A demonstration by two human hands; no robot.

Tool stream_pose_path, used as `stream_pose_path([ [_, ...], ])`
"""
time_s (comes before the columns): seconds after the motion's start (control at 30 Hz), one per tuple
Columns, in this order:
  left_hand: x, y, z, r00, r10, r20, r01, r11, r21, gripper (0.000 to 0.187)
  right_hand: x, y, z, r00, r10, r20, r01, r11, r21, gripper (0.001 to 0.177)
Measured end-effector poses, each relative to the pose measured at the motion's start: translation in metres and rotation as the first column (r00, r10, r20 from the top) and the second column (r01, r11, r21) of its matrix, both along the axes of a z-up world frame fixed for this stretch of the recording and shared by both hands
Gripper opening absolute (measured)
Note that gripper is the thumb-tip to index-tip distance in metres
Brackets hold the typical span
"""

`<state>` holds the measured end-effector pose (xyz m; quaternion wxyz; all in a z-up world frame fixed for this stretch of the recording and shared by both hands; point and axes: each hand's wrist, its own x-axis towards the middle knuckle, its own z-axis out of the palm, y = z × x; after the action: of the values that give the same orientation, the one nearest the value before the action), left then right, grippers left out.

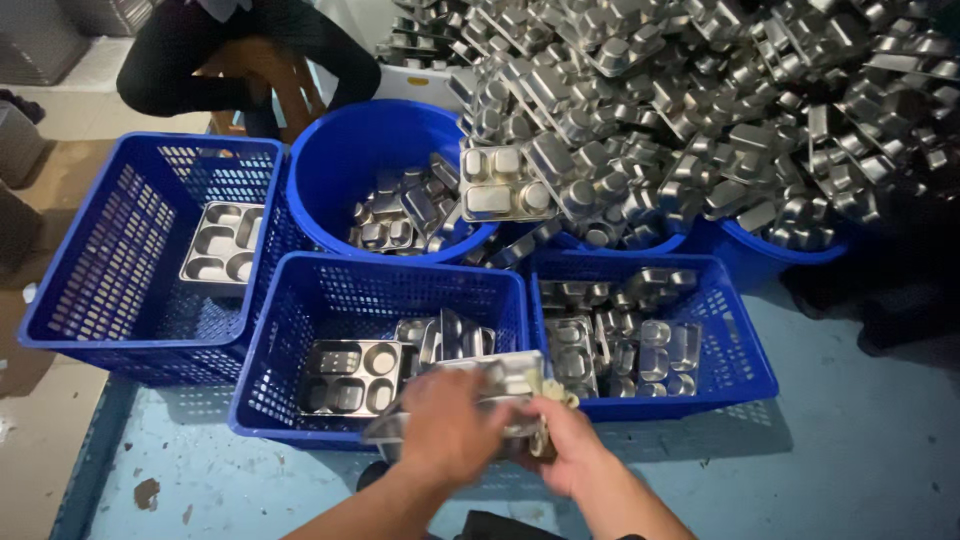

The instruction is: The person wipes multiple stainless steel compartment trays with a cloth. They pick each tray from a large pile, wipe the surface, and place it into a blue basket. The process is repeated continuously throughout the clip.

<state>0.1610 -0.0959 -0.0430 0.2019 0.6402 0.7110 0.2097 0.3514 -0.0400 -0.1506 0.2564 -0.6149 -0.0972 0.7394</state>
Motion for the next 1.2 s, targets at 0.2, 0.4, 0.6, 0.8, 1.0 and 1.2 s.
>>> stream_pose_path([
  [0.2,-0.114,0.002,-0.111,0.843,0.522,0.133,-0.3,0.66,-0.689,0.041,0.002,-0.015,-0.017,0.976,0.156,0.153,-0.143,0.985,-0.093,0.026],
  [0.4,-0.151,-0.054,-0.197,0.491,0.787,0.374,-0.037,0.448,-0.893,0.014,-0.007,-0.04,-0.03,0.852,0.425,0.307,-0.349,0.896,-0.273,0.027],
  [0.6,-0.14,-0.04,-0.199,0.468,0.767,0.439,0.039,0.479,-0.877,0.047,-0.003,-0.032,-0.019,0.83,0.381,0.407,-0.304,0.921,-0.244,0.031],
  [0.8,-0.113,0.02,-0.153,0.824,0.346,0.448,0.126,0.66,-0.741,0.085,0.014,-0.014,-0.006,0.756,0.354,0.551,-0.341,0.931,-0.131,0.037],
  [1.0,-0.069,0.047,-0.037,0.403,0.58,0.708,0.5,0.509,-0.701,0.093,-0.018,-0.023,0.006,0.858,0.4,0.322,-0.442,0.894,0.069,0.039],
  [1.2,-0.048,0.069,-0.019,0.493,0.488,0.721,0.417,0.595,-0.687,0.097,-0.07,-0.014,0.068,0.278,0.634,0.722,-0.958,0.242,0.157,0.041],
])
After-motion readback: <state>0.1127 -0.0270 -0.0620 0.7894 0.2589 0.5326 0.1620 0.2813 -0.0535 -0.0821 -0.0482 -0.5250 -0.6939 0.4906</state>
